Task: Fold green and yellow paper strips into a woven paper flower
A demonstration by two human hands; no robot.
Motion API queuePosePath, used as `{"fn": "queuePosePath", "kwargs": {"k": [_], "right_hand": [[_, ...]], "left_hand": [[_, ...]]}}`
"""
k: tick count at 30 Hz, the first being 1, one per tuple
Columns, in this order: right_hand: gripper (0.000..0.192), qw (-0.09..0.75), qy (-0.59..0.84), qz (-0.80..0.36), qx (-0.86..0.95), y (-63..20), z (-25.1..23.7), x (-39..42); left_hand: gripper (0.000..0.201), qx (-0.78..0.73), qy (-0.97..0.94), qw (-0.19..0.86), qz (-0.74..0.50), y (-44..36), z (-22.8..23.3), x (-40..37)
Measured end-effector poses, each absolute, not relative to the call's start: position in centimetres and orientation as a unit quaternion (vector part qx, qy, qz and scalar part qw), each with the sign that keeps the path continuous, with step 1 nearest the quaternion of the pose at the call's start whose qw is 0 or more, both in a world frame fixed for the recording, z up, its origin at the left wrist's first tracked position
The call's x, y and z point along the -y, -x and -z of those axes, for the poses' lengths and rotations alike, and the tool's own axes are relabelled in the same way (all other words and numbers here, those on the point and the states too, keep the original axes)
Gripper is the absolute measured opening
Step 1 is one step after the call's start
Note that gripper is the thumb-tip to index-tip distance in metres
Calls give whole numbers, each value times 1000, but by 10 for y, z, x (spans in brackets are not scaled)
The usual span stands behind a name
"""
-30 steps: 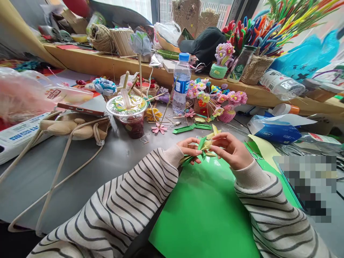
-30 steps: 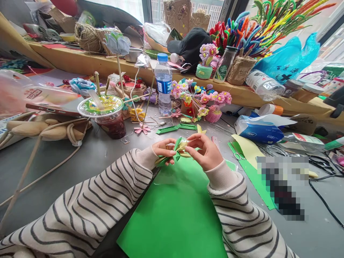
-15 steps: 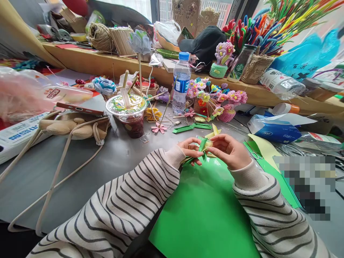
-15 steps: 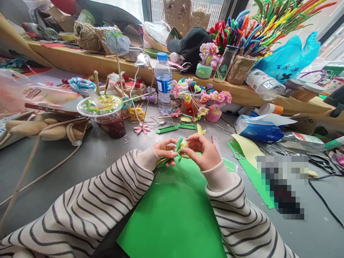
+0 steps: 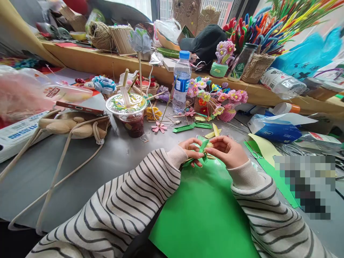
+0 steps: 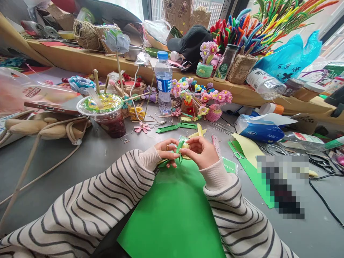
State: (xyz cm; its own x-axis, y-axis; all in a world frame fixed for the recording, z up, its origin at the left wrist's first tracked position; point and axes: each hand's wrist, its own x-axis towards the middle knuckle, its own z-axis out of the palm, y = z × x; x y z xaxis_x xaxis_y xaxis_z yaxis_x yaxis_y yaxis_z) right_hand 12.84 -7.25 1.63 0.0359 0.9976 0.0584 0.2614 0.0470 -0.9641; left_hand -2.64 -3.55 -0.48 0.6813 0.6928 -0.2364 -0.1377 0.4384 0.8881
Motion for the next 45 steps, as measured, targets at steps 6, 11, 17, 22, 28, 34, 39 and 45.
{"fn": "queuePosePath", "kwargs": {"k": [6, 11, 17, 22, 28, 34, 39, 45], "right_hand": [[38, 443, 570, -407, 560, -127, -11, 73], [40, 447, 553, -459, 532, -128, -11, 71], [37, 473, 545, -454, 522, -128, -13, 71], [37, 475, 557, -433, 526, -126, -14, 73], [39, 490, 552, -431, 519, -123, -14, 74], [36, 477, 539, -453, 526, -126, -15, 72], [36, 429, 534, -498, 532, -131, -17, 70], [35, 443, 533, -474, 543, -130, -14, 70]], "left_hand": [[48, -306, -456, 798, -249, 25, 8, 37], [44, -291, -451, 808, -244, 25, 8, 36], [44, -292, -434, 816, -247, 26, 5, 36], [43, -285, -446, 809, -255, 27, 5, 37], [49, -293, -444, 805, -263, 26, 7, 37], [48, -288, -459, 801, -255, 26, 7, 37], [50, -293, -453, 808, -239, 26, 7, 37], [49, -288, -447, 809, -251, 25, 11, 36]]}}
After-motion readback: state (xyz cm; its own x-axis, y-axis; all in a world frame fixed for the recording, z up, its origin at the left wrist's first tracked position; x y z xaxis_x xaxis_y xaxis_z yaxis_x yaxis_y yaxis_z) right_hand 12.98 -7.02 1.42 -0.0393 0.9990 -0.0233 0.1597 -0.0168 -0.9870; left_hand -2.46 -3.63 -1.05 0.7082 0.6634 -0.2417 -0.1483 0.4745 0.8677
